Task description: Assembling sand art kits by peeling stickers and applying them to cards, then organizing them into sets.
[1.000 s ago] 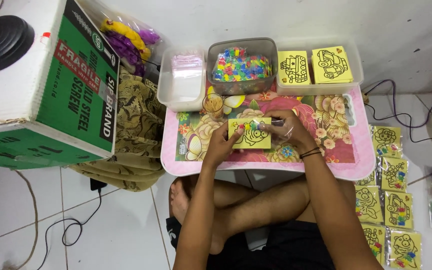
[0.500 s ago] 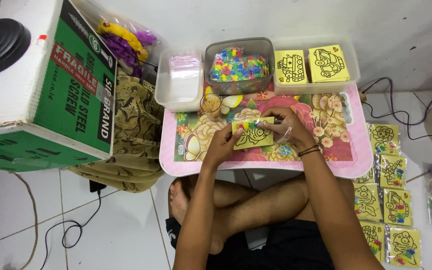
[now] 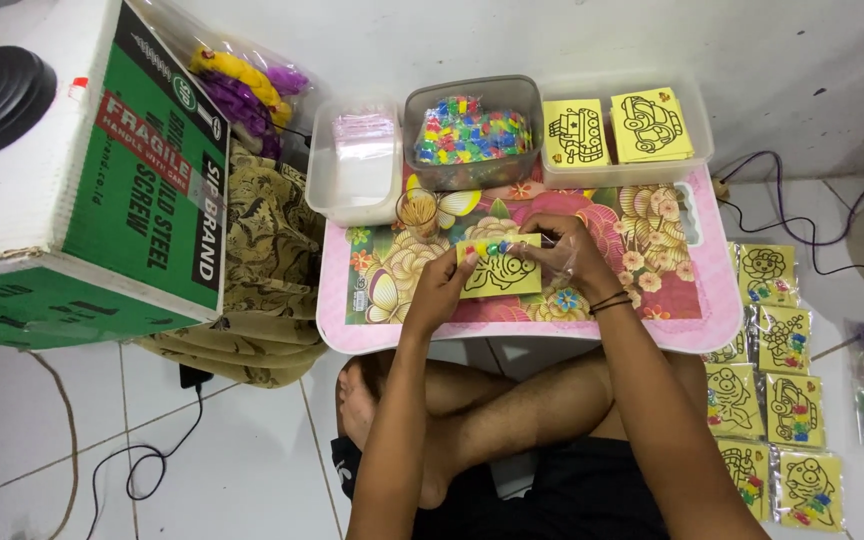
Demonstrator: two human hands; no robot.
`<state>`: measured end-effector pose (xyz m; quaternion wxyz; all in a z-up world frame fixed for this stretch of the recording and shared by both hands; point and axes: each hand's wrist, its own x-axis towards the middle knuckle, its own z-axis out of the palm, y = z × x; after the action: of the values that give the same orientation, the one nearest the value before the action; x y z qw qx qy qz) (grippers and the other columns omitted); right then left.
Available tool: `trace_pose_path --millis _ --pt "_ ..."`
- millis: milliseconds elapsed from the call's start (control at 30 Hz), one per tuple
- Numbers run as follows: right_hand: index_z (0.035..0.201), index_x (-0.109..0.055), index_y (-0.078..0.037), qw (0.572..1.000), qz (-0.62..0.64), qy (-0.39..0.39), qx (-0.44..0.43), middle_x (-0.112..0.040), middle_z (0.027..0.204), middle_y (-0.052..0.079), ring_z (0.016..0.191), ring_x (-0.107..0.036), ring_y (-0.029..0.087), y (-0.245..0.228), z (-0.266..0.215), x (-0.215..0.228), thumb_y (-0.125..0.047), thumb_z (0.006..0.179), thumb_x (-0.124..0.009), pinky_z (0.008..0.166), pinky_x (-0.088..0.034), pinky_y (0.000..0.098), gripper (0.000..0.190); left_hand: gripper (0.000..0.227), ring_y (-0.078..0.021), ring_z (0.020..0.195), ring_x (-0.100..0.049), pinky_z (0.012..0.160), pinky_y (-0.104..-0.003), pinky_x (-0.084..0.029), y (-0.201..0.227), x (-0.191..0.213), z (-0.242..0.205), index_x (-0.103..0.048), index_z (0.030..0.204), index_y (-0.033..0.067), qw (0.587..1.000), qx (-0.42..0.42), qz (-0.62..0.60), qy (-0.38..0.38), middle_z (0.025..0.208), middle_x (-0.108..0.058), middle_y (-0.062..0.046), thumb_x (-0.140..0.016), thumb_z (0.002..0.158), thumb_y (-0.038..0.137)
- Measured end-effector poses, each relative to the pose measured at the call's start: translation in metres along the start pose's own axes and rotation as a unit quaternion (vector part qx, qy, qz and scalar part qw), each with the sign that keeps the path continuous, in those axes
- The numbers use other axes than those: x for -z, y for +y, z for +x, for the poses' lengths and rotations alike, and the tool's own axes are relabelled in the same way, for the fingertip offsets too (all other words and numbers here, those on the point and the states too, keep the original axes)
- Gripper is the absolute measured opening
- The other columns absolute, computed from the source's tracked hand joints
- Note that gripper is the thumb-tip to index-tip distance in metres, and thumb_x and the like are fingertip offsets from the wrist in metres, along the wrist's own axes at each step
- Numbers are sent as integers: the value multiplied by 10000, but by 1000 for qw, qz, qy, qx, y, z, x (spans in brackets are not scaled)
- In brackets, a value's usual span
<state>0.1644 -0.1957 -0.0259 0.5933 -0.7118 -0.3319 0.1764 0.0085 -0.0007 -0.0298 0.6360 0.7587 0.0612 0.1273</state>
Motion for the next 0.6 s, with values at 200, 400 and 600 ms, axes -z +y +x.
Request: trace_pose_path --millis 200,400,600 --pt "1019 -782 -46 1000 22 -1 -8 -759 907 144 844 -626 151 -8 -2 4 -102 826 -852 755 -572 358 213 266 -152 694 -515 705 -322 -461 -6 -1 1 -687 940 55 1000 1 -10 3 666 -604 -24 -558 1058 256" --pt "1022 -768 -26 999 37 -3 -18 -746 908 128 857 -598 160 -14 -4 2 -96 823 -843 764 -561 348 224 243 -151 724 -505 718 -326 -462 17 -1 -4 -695 976 59 1000 -1 -2 -4 681 -576 -17 -569 1051 252" --pt "1019 -776 -41 1000 14 2 -25 -761 934 134 898 -602 153 -14 -1 -1 -99 826 -850 800 -558 341 215 262 -159 711 -529 714 -339 -471 5 -1 0 -707 1006 51 1000 0 13 -11 691 -634 -55 -579 1051 275"
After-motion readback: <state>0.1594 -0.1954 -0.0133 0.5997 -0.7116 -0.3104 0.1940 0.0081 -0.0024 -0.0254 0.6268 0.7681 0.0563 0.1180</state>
